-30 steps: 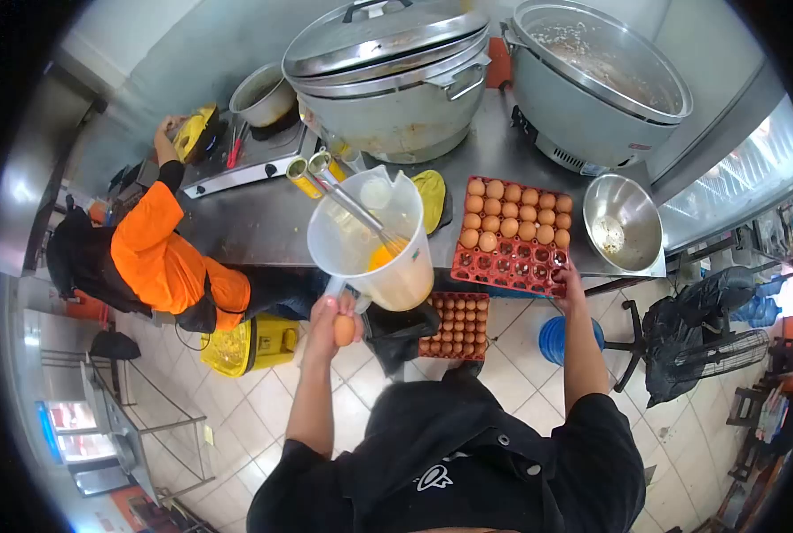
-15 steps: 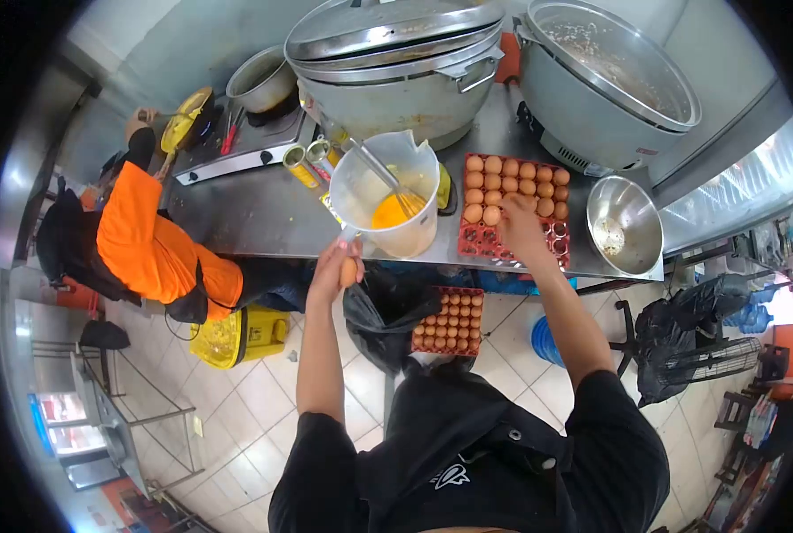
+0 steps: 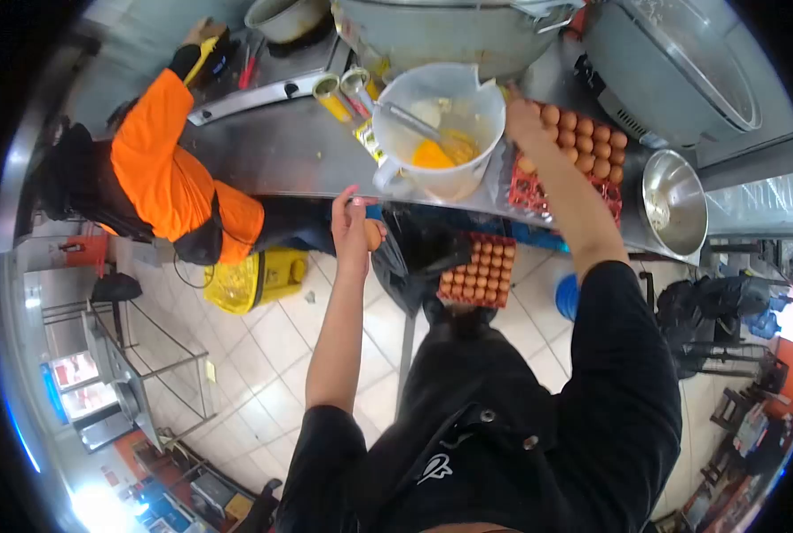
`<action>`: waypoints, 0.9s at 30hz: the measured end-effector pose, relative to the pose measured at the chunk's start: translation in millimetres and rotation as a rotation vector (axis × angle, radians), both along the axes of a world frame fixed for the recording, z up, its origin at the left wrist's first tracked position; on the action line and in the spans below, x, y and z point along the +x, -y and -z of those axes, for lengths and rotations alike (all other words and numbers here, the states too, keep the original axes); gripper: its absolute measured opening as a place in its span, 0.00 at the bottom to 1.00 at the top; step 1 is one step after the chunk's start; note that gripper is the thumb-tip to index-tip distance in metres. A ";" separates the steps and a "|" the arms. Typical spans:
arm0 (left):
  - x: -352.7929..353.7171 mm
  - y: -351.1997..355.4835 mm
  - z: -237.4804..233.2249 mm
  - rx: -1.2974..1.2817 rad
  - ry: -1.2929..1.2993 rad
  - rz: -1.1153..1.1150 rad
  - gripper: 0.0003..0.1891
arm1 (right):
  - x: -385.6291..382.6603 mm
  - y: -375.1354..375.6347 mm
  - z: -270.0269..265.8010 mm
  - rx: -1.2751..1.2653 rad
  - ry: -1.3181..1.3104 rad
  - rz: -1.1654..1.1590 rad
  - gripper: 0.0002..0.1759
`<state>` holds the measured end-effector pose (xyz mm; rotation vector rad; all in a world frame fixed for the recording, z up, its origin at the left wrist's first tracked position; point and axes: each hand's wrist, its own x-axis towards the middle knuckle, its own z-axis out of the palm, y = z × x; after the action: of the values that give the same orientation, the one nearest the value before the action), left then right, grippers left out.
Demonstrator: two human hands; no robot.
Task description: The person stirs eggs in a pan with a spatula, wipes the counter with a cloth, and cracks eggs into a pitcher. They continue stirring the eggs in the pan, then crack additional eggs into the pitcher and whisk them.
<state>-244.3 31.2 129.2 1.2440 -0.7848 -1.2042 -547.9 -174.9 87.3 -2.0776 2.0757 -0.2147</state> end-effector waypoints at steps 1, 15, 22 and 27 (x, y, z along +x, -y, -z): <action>14.1 -13.4 19.4 0.025 -0.012 0.003 0.16 | -16.4 -13.2 8.9 -0.249 0.062 -0.062 0.20; 75.6 -61.6 343.4 0.508 1.579 1.352 0.24 | 78.7 -339.9 260.1 0.818 0.313 -0.267 0.17; 153.3 -42.1 237.8 0.196 1.211 1.244 0.19 | 62.6 -345.7 120.0 0.603 0.479 -0.239 0.18; 141.2 -50.7 186.3 0.409 0.754 1.051 0.17 | -5.3 -364.6 51.0 0.542 0.368 -0.005 0.17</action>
<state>-103.1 82.0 -57.1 1.7164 -1.9863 -1.7829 -553.1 189.7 36.4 -1.5819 1.6749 -0.0217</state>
